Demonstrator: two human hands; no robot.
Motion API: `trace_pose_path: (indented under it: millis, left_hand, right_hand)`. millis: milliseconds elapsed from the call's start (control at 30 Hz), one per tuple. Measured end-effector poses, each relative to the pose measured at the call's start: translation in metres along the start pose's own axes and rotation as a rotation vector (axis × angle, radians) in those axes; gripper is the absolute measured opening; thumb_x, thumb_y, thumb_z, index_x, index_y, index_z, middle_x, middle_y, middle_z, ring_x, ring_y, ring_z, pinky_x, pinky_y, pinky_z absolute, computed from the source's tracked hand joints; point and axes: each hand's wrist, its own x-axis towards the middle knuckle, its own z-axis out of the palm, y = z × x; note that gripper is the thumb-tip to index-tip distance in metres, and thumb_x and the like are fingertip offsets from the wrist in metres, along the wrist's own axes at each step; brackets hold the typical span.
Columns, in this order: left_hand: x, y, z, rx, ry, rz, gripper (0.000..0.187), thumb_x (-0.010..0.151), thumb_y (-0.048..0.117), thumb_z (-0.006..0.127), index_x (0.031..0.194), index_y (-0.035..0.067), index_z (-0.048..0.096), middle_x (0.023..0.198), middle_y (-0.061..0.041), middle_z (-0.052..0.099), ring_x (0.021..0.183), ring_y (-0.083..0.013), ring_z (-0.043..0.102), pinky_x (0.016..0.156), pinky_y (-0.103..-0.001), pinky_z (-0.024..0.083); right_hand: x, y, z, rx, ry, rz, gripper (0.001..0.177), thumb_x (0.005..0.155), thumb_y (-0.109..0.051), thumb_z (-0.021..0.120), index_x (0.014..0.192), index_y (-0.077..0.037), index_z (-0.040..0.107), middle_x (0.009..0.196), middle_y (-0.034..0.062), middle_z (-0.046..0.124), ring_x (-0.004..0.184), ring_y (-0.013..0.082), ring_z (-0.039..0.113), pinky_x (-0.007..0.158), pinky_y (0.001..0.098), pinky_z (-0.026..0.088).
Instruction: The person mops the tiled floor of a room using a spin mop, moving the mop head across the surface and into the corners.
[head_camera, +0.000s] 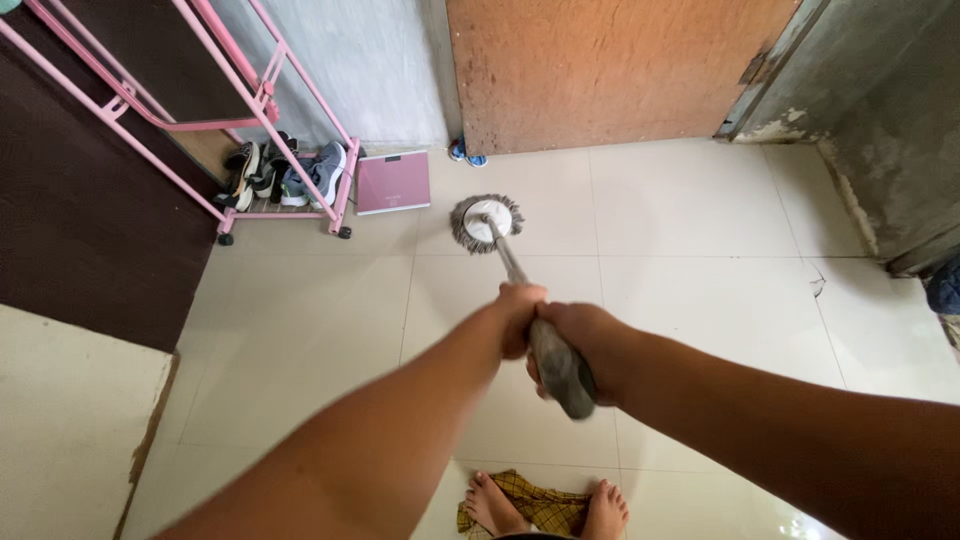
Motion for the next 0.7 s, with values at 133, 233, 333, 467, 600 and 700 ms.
trace_pose_path:
  millis: [133, 233, 333, 467, 600, 700]
  left_hand:
    - [-0.02, -0.006, 0.041, 0.007, 0.027, 0.009, 0.069, 0.1, 0.023, 0.05, 0.147, -0.002, 0.004, 0.135, -0.031, 0.042, 0.111, -0.0355, 0.059, 0.085, -0.045, 0.058]
    - [-0.06, -0.029, 0.086, -0.045, 0.038, 0.001, 0.07, 0.1, 0.023, 0.049, 0.147, -0.002, 0.004, 0.134, -0.031, 0.041, 0.111, -0.0354, 0.059, 0.084, -0.045, 0.058]
    - [-0.08, -0.051, 0.116, -0.11, 0.019, -0.04, 0.07, 0.1, 0.023, 0.049, 0.146, -0.003, 0.003, 0.134, -0.032, 0.041, 0.11, -0.0353, 0.059, 0.084, -0.044, 0.058]
    - [-0.028, -0.036, 0.124, -0.146, -0.32, 0.087, 0.062, 0.101, 0.024, 0.051, 0.138, -0.023, 0.032, 0.112, -0.03, 0.057, 0.088, -0.0292, 0.064, 0.067, -0.043, 0.059]
    - [0.018, -0.009, 0.139, 0.326, -0.095, 0.036, 0.049, 0.089, 0.022, 0.052, 0.129, -0.006, 0.046, 0.09, -0.019, 0.056, 0.065, -0.0285, 0.057, 0.048, -0.045, 0.045]
    - [0.008, -0.008, 0.167, 0.346, 0.023, -0.014, 0.044, 0.094, 0.028, 0.053, 0.126, 0.002, 0.04, 0.103, -0.017, 0.061, 0.078, -0.0245, 0.065, 0.058, -0.04, 0.055]
  right_hand:
    - [-0.025, 0.01, -0.033, 0.247, -0.186, -0.048, 0.039, 0.108, -0.036, 0.034, 0.101, -0.003, 0.052, 0.066, 0.0094, 0.058, 0.052, 0.0179, 0.054, 0.05, 0.0342, 0.052]
    - [-0.07, 0.032, -0.056, 0.351, -0.099, 0.143, 0.046, 0.106, -0.042, 0.035, 0.096, -0.002, 0.056, 0.062, 0.0078, 0.057, 0.045, 0.0153, 0.05, 0.045, 0.0302, 0.046]
    - [-0.103, 0.037, -0.085, 0.407, -0.152, 0.283, 0.047, 0.104, -0.046, 0.037, 0.089, -0.004, 0.05, 0.059, 0.0069, 0.053, 0.043, 0.0158, 0.05, 0.043, 0.0303, 0.048]
    - [-0.088, 0.023, -0.106, 0.42, -0.026, 0.173, 0.048, 0.107, -0.043, 0.035, 0.099, -0.001, 0.056, 0.062, 0.0077, 0.055, 0.047, 0.0164, 0.05, 0.047, 0.0319, 0.047]
    - [-0.047, 0.022, -0.121, 0.564, -0.102, 0.049, 0.044, 0.109, -0.041, 0.035, 0.101, -0.002, 0.052, 0.066, 0.0083, 0.057, 0.054, 0.0164, 0.052, 0.052, 0.0323, 0.049]
    - [-0.052, 0.028, -0.149, 0.591, -0.088, 0.007, 0.044, 0.109, -0.041, 0.035, 0.101, -0.001, 0.051, 0.067, 0.0105, 0.057, 0.056, 0.0192, 0.053, 0.054, 0.0351, 0.049]
